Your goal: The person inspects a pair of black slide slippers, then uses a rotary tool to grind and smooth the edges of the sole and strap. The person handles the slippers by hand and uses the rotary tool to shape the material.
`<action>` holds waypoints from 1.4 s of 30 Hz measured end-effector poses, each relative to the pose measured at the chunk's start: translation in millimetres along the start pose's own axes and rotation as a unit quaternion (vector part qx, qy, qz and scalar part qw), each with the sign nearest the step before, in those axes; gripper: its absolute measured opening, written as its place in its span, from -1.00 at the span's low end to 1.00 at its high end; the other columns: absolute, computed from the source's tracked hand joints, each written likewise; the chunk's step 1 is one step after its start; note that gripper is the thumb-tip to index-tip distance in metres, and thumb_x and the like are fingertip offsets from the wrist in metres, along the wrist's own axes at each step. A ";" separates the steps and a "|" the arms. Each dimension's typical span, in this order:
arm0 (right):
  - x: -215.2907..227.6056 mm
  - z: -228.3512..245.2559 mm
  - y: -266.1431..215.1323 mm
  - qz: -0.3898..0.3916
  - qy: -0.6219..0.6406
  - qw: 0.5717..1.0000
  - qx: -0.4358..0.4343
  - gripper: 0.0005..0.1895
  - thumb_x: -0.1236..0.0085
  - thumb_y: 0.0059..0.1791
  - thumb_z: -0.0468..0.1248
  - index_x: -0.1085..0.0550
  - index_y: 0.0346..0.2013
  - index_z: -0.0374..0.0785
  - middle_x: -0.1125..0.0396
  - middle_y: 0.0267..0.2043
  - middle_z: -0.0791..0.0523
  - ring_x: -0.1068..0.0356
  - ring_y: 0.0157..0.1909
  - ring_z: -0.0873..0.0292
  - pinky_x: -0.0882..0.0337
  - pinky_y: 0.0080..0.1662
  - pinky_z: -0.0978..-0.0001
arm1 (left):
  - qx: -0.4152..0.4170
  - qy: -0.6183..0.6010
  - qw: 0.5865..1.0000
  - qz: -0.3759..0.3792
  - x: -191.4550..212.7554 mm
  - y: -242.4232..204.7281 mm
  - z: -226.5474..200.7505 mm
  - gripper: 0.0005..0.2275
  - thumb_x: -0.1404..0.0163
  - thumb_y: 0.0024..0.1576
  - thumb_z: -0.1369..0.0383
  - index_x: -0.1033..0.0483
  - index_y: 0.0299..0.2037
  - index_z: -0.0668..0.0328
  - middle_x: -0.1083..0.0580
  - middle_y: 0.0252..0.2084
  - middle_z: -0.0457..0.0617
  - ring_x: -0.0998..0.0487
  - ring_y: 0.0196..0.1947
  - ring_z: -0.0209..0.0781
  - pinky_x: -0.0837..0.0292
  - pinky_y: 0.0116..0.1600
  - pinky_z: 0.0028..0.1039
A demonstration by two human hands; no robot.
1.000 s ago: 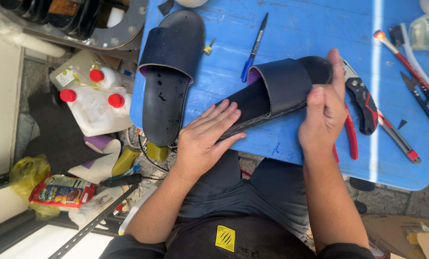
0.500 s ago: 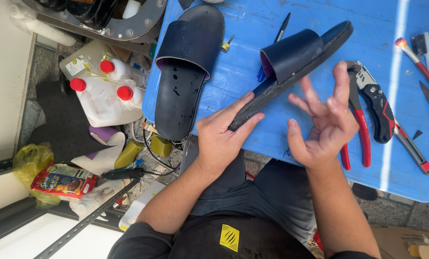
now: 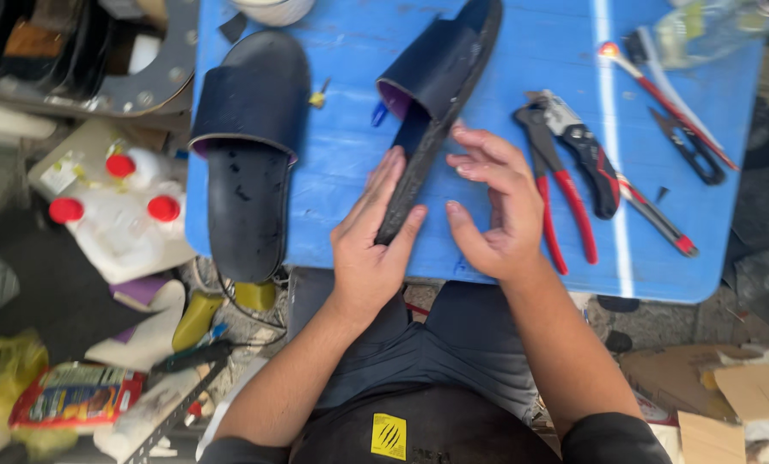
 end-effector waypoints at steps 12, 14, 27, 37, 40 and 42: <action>101.3 41.6 -45.0 -0.064 -0.443 0.887 -0.111 -0.78 -0.27 0.02 -0.47 -0.51 -0.05 -0.31 -0.32 0.24 -0.05 -0.30 0.26 -0.08 -0.29 0.28 0.13 | 0.013 0.012 0.998 0.067 4.0 17.2 7.1 -0.51 -0.09 0.29 0.39 -0.27 0.41 0.37 -0.35 0.42 0.28 -0.37 0.46 0.10 -0.27 0.47 -0.30; 98.2 47.1 -48.0 -0.045 -0.451 0.885 -0.105 -0.72 -0.29 0.00 -0.45 -0.51 0.00 -0.31 -0.31 0.25 -0.06 -0.27 0.28 -0.10 -0.26 0.29 0.08 | 0.009 -0.009 0.998 0.066 4.1 15.5 7.4 -0.52 -0.08 0.30 0.39 -0.28 0.41 0.36 -0.35 0.43 0.27 -0.38 0.47 0.09 -0.28 0.49 -0.30; 53.8 36.9 -71.8 -0.040 -0.473 0.876 -0.089 -0.77 -0.24 0.02 -0.44 -0.57 -0.03 -0.20 -0.38 0.25 0.07 -0.27 0.32 -0.05 -0.19 0.32 0.09 | -0.039 0.159 0.983 0.085 0.3 10.9 0.6 -0.50 -0.15 0.22 0.26 -0.35 0.39 -0.09 -0.29 0.47 0.13 -0.24 0.51 0.23 -0.22 0.49 -0.13; 55.0 30.7 -89.0 -0.052 -0.501 0.861 -0.070 -0.86 -0.26 0.10 -0.38 -0.60 -0.05 -0.14 -0.42 0.18 0.14 -0.27 0.24 0.01 -0.14 0.32 0.18 | -0.052 0.350 0.934 0.046 -13.1 -5.0 6.2 -0.44 -0.10 0.18 0.18 -0.26 0.42 -0.30 -0.14 0.51 0.08 -0.27 0.32 0.17 -0.22 0.22 -0.03; 57.8 25.5 -95.3 -0.042 -0.518 0.853 -0.045 -0.82 -0.20 0.07 -0.41 -0.59 -0.05 -0.14 -0.44 0.13 0.17 -0.26 0.20 0.07 -0.12 0.33 0.23 | -0.019 0.352 0.936 -0.019 -7.0 -9.2 6.0 -0.46 -0.11 0.18 0.19 -0.27 0.40 -0.32 -0.17 0.49 0.13 -0.26 0.33 0.17 -0.21 0.23 -0.06; 60.8 20.1 -101.2 -0.035 -0.539 0.841 -0.029 -0.77 -0.16 0.02 -0.42 -0.59 -0.06 -0.13 -0.43 0.07 0.19 -0.23 0.15 0.10 -0.12 0.31 0.28 | -0.010 0.366 0.929 -0.057 -3.3 -8.0 8.5 -0.47 -0.11 0.19 0.20 -0.28 0.40 -0.31 -0.18 0.47 0.15 -0.25 0.34 0.19 -0.21 0.25 -0.05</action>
Point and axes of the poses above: each hand's wrist, its own y-axis towards the middle knuckle, its own x-axis out of the back of the hand, z = x × y, the point moved 3 cm from there along y, towards the middle knuckle
